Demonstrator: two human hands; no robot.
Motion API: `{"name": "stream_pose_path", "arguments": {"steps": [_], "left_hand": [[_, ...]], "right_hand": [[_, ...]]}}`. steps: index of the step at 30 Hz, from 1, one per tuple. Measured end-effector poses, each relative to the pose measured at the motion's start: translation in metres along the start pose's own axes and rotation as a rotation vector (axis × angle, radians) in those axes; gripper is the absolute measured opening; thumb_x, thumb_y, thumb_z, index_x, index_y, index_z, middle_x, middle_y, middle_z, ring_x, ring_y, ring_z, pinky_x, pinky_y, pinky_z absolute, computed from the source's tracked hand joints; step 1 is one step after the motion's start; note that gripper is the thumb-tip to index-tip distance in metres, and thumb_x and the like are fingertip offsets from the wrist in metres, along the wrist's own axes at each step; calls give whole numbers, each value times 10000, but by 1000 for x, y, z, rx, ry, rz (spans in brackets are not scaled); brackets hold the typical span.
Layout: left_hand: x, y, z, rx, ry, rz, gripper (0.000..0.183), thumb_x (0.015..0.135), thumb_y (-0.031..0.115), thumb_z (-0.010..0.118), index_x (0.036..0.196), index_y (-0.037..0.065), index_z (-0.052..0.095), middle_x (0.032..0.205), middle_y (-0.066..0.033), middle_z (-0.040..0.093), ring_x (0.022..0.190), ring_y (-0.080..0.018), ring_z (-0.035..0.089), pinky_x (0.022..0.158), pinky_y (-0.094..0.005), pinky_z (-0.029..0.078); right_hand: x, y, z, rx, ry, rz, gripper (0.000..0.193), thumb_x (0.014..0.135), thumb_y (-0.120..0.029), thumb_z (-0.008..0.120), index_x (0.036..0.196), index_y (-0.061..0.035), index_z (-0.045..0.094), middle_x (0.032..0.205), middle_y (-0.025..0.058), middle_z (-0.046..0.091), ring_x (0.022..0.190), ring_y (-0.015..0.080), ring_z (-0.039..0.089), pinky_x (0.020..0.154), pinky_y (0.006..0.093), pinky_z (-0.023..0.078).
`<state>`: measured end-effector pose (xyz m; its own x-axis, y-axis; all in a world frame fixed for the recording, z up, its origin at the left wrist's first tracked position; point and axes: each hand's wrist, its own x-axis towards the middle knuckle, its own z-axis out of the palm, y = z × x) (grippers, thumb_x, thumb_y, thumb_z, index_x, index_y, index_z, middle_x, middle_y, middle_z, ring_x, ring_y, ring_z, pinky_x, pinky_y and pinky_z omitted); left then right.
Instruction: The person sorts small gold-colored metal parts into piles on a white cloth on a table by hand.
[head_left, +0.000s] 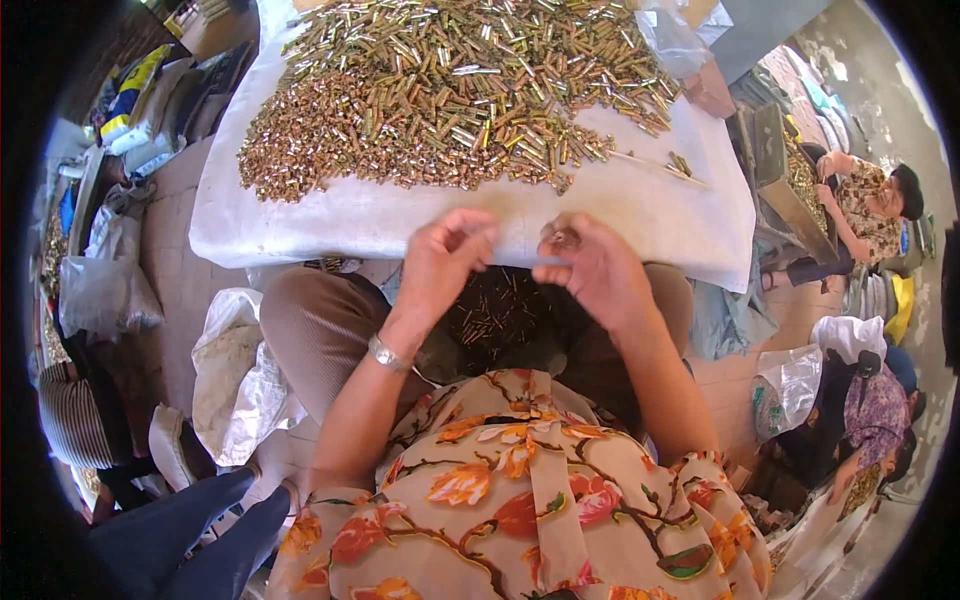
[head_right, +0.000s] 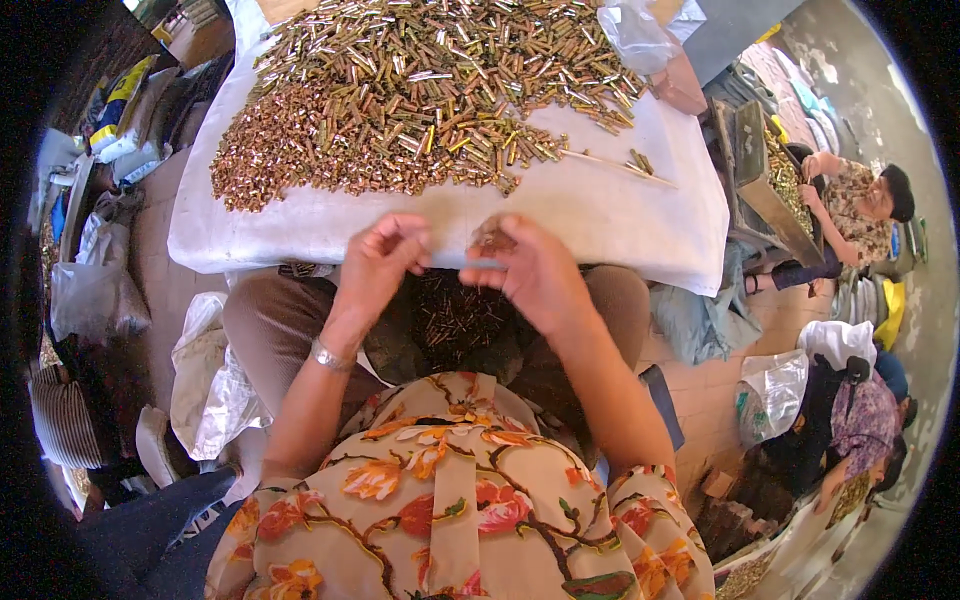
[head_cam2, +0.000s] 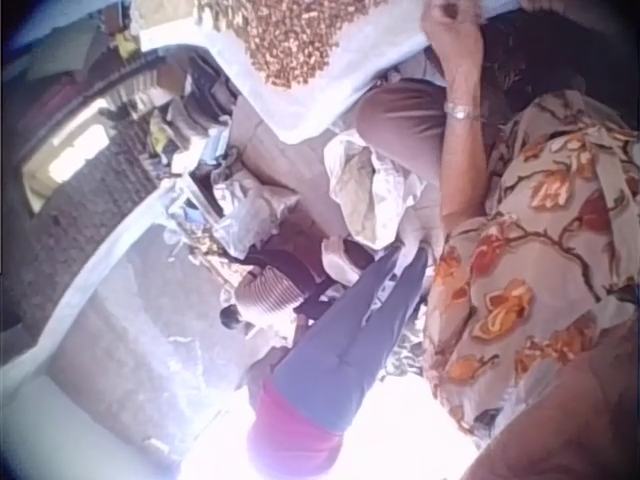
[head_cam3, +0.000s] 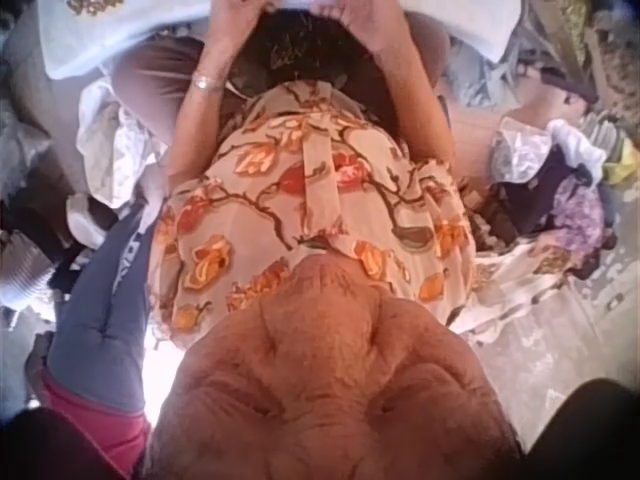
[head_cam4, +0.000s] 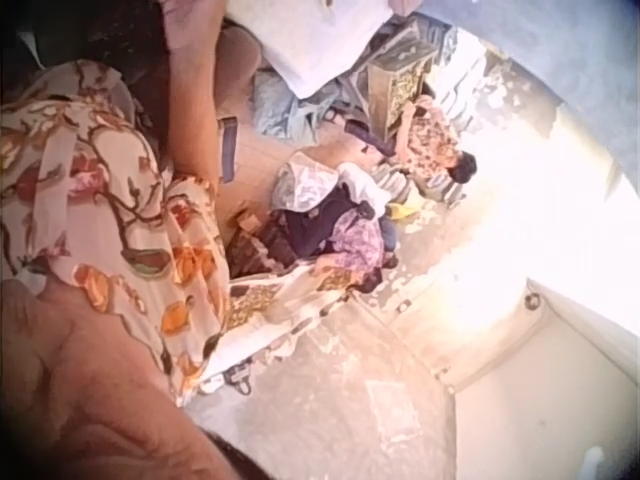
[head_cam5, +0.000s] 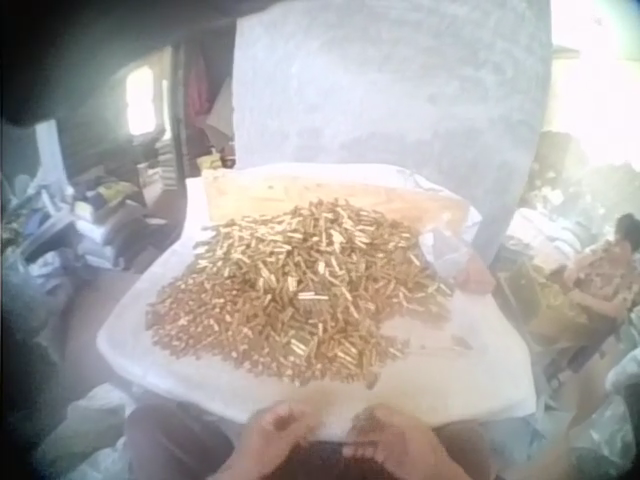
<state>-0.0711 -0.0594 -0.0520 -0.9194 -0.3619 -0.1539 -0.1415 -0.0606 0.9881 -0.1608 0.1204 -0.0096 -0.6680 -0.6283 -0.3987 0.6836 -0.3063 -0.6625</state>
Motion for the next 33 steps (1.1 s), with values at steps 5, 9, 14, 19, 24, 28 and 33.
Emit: {"name": "stream_pose_path", "arguments": {"steps": [5,9,14,19,24,28,33], "left_hand": [[46,-4,-25,602,374,523,142,827,70,661,959,23,636,842,-83,649,672,-194,625,594,-313,491],[58,3,-16,871,341,546,157,772,36,664,926,40,634,845,-128,623,723,-311,611,642,-386,492],[55,3,-14,938,311,537,130,771,44,656,896,54,623,867,-131,605,769,-342,607,667,-423,493],[57,11,-17,990,269,485,147,764,60,673,895,61,608,882,-123,593,789,-347,604,685,-431,489],[52,10,-12,985,282,525,89,804,44,623,887,50,594,880,-126,589,789,-346,593,683,-432,474],[45,8,-8,988,286,610,98,815,28,602,912,38,595,881,-146,588,785,-347,588,684,-434,471],[38,13,-5,1011,249,620,127,816,14,608,941,27,600,855,-158,588,791,-341,588,690,-418,476]], "right_hand": [[82,-29,-17,-562,58,-106,178,889,-206,584,876,-29,600,793,79,619,708,223,619,631,344,515],[123,-17,-27,-1602,147,-752,150,825,-166,620,877,-25,611,814,146,623,762,322,619,677,411,500],[122,-10,-15,-1855,199,-774,168,778,-157,656,826,-3,608,805,173,628,800,390,591,726,454,490],[91,-11,-20,-1297,-104,-651,249,838,-122,576,1061,-17,606,841,150,632,634,244,613,567,370,485],[20,-11,-12,-627,-111,-99,290,880,-118,563,1160,-55,595,779,13,585,489,46,401,423,208,291],[-10,-8,-16,-421,-108,-135,242,894,-119,590,1128,-60,589,787,-15,592,462,-2,326,381,168,207],[-18,2,-24,-443,-10,-353,179,888,-125,625,1049,-57,588,783,-22,607,477,-6,342,390,164,242]]}}
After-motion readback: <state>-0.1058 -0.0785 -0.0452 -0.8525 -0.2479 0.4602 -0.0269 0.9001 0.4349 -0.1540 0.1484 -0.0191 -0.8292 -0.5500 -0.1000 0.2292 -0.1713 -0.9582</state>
